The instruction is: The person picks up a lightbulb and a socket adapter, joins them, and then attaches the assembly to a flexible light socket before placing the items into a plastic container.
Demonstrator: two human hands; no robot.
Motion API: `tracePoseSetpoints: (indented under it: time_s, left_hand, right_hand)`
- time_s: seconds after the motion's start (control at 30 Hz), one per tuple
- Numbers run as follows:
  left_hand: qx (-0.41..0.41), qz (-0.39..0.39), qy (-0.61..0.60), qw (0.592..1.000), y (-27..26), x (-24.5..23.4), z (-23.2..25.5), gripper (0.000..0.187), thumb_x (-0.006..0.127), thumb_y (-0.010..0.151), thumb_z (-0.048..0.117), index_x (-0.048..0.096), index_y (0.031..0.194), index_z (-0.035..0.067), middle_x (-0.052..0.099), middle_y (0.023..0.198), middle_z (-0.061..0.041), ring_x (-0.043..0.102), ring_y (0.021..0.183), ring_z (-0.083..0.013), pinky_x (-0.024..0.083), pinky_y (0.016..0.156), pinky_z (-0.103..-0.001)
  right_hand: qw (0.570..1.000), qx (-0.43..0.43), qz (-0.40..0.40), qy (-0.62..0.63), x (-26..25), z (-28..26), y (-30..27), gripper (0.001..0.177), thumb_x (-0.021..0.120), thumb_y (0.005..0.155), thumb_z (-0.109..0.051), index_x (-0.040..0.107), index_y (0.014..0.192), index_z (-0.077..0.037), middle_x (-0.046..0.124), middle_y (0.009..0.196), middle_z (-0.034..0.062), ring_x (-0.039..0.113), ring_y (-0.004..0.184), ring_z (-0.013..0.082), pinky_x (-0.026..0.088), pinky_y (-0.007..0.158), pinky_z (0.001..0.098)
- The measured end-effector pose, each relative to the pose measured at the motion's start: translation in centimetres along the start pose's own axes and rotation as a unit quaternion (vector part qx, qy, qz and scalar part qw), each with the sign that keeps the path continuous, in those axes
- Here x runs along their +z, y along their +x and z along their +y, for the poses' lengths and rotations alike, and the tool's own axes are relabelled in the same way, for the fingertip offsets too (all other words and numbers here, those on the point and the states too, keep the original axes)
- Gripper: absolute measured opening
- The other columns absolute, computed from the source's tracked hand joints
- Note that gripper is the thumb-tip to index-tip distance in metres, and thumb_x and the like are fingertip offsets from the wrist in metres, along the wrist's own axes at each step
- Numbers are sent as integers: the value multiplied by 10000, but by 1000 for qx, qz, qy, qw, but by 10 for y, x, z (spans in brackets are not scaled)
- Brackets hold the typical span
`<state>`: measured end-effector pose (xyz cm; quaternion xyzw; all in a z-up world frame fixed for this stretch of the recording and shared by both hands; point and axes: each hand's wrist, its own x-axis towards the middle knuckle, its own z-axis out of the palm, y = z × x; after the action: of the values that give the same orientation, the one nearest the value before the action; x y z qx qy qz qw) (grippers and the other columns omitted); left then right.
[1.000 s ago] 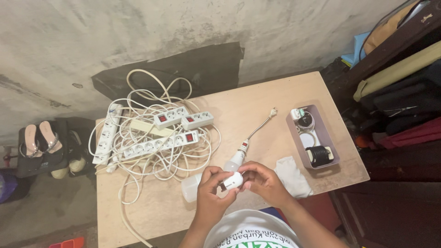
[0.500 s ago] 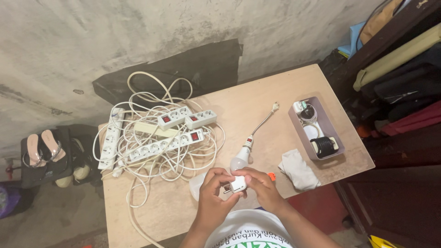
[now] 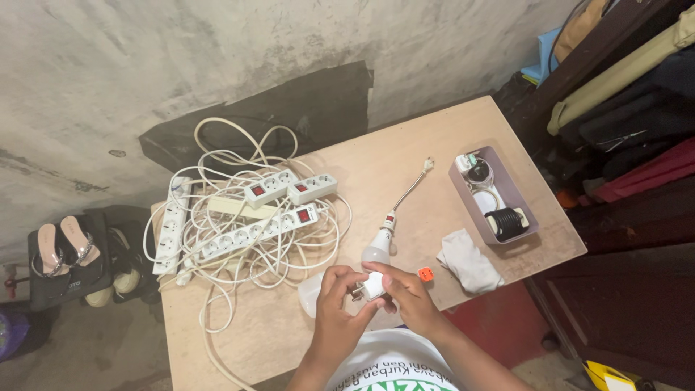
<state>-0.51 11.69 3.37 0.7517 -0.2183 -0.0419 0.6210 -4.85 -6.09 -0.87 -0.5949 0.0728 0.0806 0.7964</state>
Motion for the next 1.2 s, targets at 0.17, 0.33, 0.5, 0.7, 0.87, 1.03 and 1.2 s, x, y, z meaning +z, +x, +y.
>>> tracePoseSetpoints:
  time_s: [0.17,0.33,0.5,0.7,0.87,1.03,1.2]
  left_hand:
    - [-79,-24,-83,993,-5,6,-5,459,770,873,51,635,1311,43,586,1170,-80,661,954,-149,555,822,-276]
    - [-136,-5,-154,979,-10,23,-22,482,732,880,57,598,1343,61,637,1186,-70,675,897,-135,560,815,-265]
    - [-153,42,-228,961,-11,30,-42,463,842,733,-20,734,1182,5,698,1179,-107,657,856,-158,563,760,-314]
    - [20,71,-82,994,-4,48,-4,356,935,697,29,682,947,38,683,1134,-114,700,933,-188,583,772,-310]
    - [100,-26,7,995,13,47,28,182,795,832,-33,749,1004,5,681,1176,-126,718,1007,-233,590,803,-319]
    - [115,13,25,993,16,63,30,183,852,793,-2,725,922,21,724,1124,-100,731,970,-219,580,800,-313]
    - [-6,68,-70,995,17,71,32,240,887,757,52,653,807,37,729,1090,-87,752,803,-175,595,726,-313]
  right_hand:
    - [999,-45,2,-26,-10,8,1,456,525,1031,-246,597,1404,6,671,976,40,549,712,102,474,625,256]
    - [998,-54,-10,-7,-15,14,-2,375,578,1016,-171,598,1331,30,667,990,108,641,806,154,557,715,315]
    - [996,-27,-59,63,-25,4,-5,364,551,1003,-159,533,1323,13,655,1129,139,685,929,202,611,801,375]
    - [965,35,-108,237,-44,-11,-9,425,517,989,-282,535,1286,22,675,1111,173,668,897,220,571,711,363]
    - [958,39,-83,270,-83,-9,-12,430,553,1048,-302,587,1271,64,657,930,131,620,733,197,498,565,324]
    - [969,51,-80,227,-102,-16,-16,406,541,1024,-278,583,1241,63,655,947,123,609,764,174,479,572,316]
    - [971,52,-71,222,-106,-25,-16,372,514,994,-242,567,1231,39,670,963,132,614,729,198,492,609,320]
